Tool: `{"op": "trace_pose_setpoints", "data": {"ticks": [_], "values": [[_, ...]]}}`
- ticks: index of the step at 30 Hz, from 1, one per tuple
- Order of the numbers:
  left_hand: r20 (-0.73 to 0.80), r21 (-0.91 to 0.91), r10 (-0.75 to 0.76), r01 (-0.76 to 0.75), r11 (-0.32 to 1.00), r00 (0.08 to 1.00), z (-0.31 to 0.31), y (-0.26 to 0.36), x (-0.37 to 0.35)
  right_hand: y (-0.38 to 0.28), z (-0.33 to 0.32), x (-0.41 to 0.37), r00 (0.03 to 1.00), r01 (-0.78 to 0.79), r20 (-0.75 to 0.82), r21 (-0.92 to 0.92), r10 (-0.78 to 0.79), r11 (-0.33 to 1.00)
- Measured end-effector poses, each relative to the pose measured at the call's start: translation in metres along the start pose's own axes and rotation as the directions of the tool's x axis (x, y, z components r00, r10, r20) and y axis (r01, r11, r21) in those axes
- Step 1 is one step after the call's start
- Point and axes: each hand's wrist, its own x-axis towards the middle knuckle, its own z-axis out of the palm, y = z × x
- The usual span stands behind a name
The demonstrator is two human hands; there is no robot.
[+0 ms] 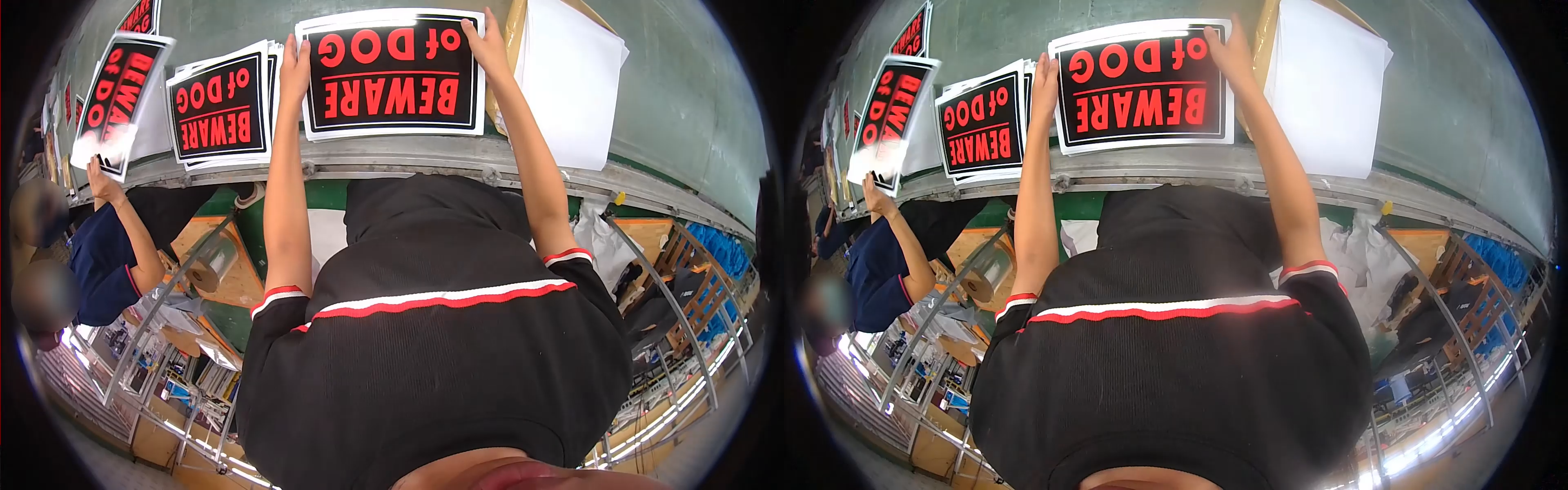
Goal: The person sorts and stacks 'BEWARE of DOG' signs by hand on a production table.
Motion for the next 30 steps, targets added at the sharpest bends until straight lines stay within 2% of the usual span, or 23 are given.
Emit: {"op": "trace_pose_setpoints", "data": {"ticks": [1,4,5,6,7,8,10,11,13,14,15,17,20,21,23,25,26,27,28,30], "values": [[0.007,-0.047,0.016,-0.016,0.999,1.000,-0.002,-0.004,0.003,0.001,0.001,0.001,1.000,0.011,-0.023,0.068,-0.010,0.998],[-0.064,0.061,0.146,-0.142,0.988,0.987,-0.011,0.002,-0.021,0.002,0.000,0.005,0.992,0.105,-0.065,-0.100,-0.112,0.989],[-0.108,0.155,0.228,-0.210,0.965,0.968,-0.016,-0.004,-0.032,0.004,0.001,0.009,0.981,0.136,-0.134,-0.047,-0.141,0.990],[-0.152,0.146,0.237,-0.216,0.965,0.960,-0.021,-0.008,-0.048,0.010,0.002,0.013,0.965,0.168,-0.203,0.003,-0.164,0.986],[-0.159,0.054,0.181,-0.175,0.983,0.970,-0.022,-0.010,-0.067,0.014,0.004,0.014,0.945,0.201,-0.272,0.051,-0.180,0.978],[-0.162,-0.038,0.126,-0.134,0.990,0.979,-0.023,-0.014,-0.086,0.011,0.004,0.011,0.938,0.236,-0.256,-0.020,-0.233,0.972],[-0.106,0.095,0.107,-0.097,0.991,0.989,-0.030,-0.042,-0.116,-0.004,-0.002,0.008,0.918,0.308,-0.209,-0.162,-0.338,0.938],[-0.098,0.224,0.136,-0.111,0.968,0.986,-0.034,-0.051,-0.131,-0.020,-0.001,0.010,0.914,0.367,-0.093,-0.230,-0.395,0.902],[-0.005,0.497,0.243,-0.208,0.843,0.970,-0.038,-0.040,-0.159,-0.063,0.015,0.010,0.849,0.526,0.111,-0.069,-0.517,0.848],[0.054,0.612,0.310,-0.276,0.741,0.949,-0.039,-0.039,-0.166,-0.076,0.031,0.014,0.810,0.569,0.208,-0.047,-0.549,0.821],[0.057,0.615,0.275,-0.251,0.748,0.960,-0.037,-0.039,-0.168,-0.087,0.054,0.026,0.759,0.610,0.302,-0.018,-0.577,0.792],[0.063,0.626,0.202,-0.196,0.755,0.977,-0.034,-0.043,-0.175,-0.093,0.111,0.049,0.665,0.689,0.351,0.053,-0.659,0.723],[0.040,0.608,0.237,-0.212,0.765,0.971,-0.027,-0.046,-0.174,-0.078,0.198,0.081,0.563,0.780,0.399,0.033,-0.724,0.625],[0.023,0.617,0.298,-0.248,0.747,0.954,-0.023,-0.044,-0.175,-0.072,0.221,0.091,0.555,0.780,0.478,-0.013,-0.681,0.626],[0.006,0.613,0.206,-0.166,0.772,0.979,-0.022,-0.044,-0.173,-0.062,0.253,0.099,0.534,0.781,0.627,-0.107,-0.568,0.616],[-0.010,0.613,0.097,-0.071,0.787,0.995,-0.022,-0.042,-0.176,-0.066,0.256,0.086,0.615,0.695,0.647,-0.176,-0.450,0.697],[-0.026,0.615,0.158,-0.109,0.781,0.987,-0.022,-0.043,-0.176,-0.072,0.252,0.077,0.653,0.647,0.652,-0.214,-0.386,0.732],[-0.040,0.618,0.219,-0.148,0.772,0.975,-0.021,-0.047,-0.175,-0.075,0.251,0.070,0.669,0.666,0.646,-0.300,-0.368,0.683],[-0.053,0.621,0.281,-0.189,0.761,0.958,-0.020,-0.049,-0.173,-0.077,0.248,0.062,0.678,0.670,0.616,-0.295,-0.401,0.681],[-0.063,0.601,0.266,-0.176,0.780,0.962,-0.019,-0.052,-0.172,-0.079,0.241,0.052,0.696,0.677,0.548,-0.287,-0.463,0.678]]}}
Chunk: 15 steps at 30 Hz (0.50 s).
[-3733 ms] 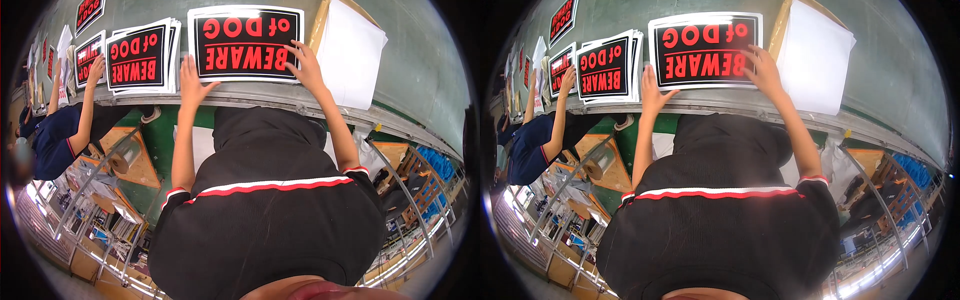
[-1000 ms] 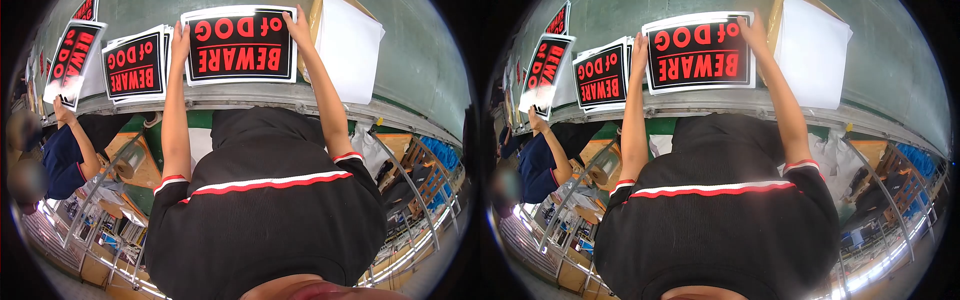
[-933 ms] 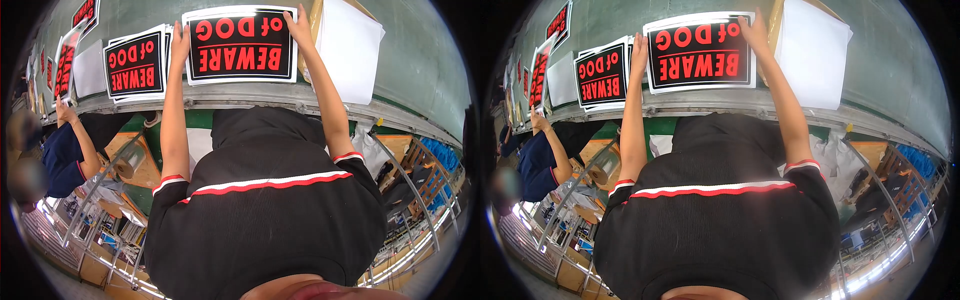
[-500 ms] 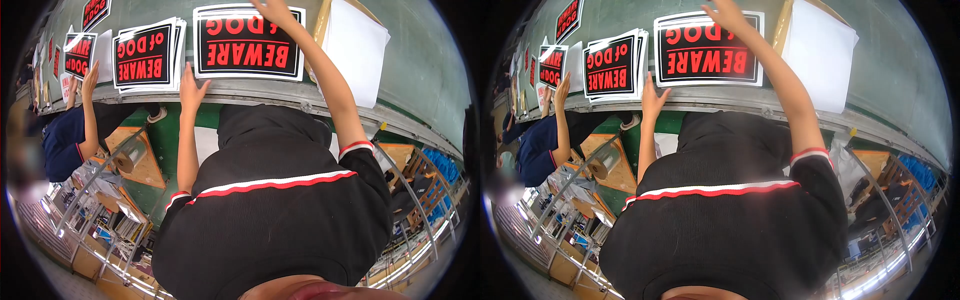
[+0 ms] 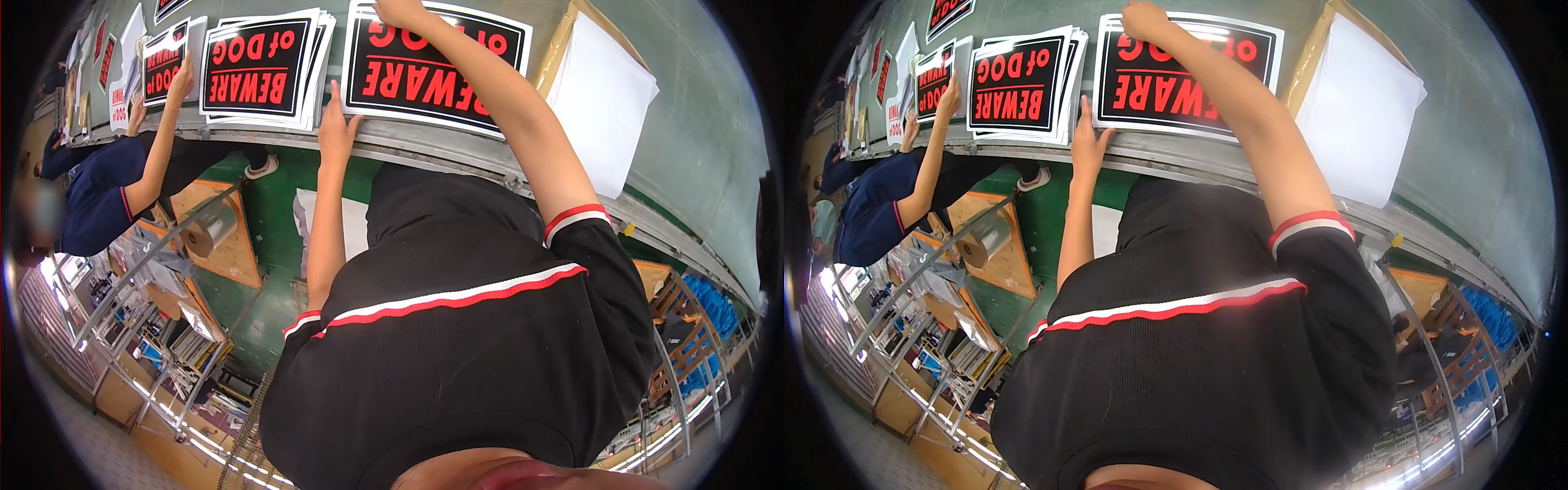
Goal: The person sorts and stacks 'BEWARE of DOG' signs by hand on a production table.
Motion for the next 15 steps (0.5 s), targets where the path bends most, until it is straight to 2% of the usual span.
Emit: {"op": "trace_pose_setpoints", "data": {"ticks": [6,7,10,13,15], "values": [[0.045,-0.007,-0.012,0.013,1.000,0.999,-0.005,0.005,0.006,-0.018,-0.032,-0.020,0.995,0.087,-0.056,-0.005,-0.087,0.996],[0.047,-0.007,0.000,0.000,1.000,0.999,-0.007,0.006,0.006,-0.016,-0.021,-0.015,0.999,0.020,-0.031,-0.002,-0.020,1.000],[0.057,-0.029,0.004,-0.002,1.000,0.998,-0.008,0.006,0.008,-0.015,-0.024,-0.017,0.998,0.069,-0.005,0.022,-0.069,0.997],[0.074,-0.074,-0.020,0.026,0.997,0.997,-0.007,0.003,0.012,-0.011,-0.008,-0.007,0.995,0.072,0.072,-0.080,-0.066,0.994],[0.115,-0.083,-0.055,0.065,0.994,0.992,-0.010,0.002,0.017,-0.010,0.000,-0.009,0.997,0.073,-0.038,-0.041,-0.074,0.996]]}}
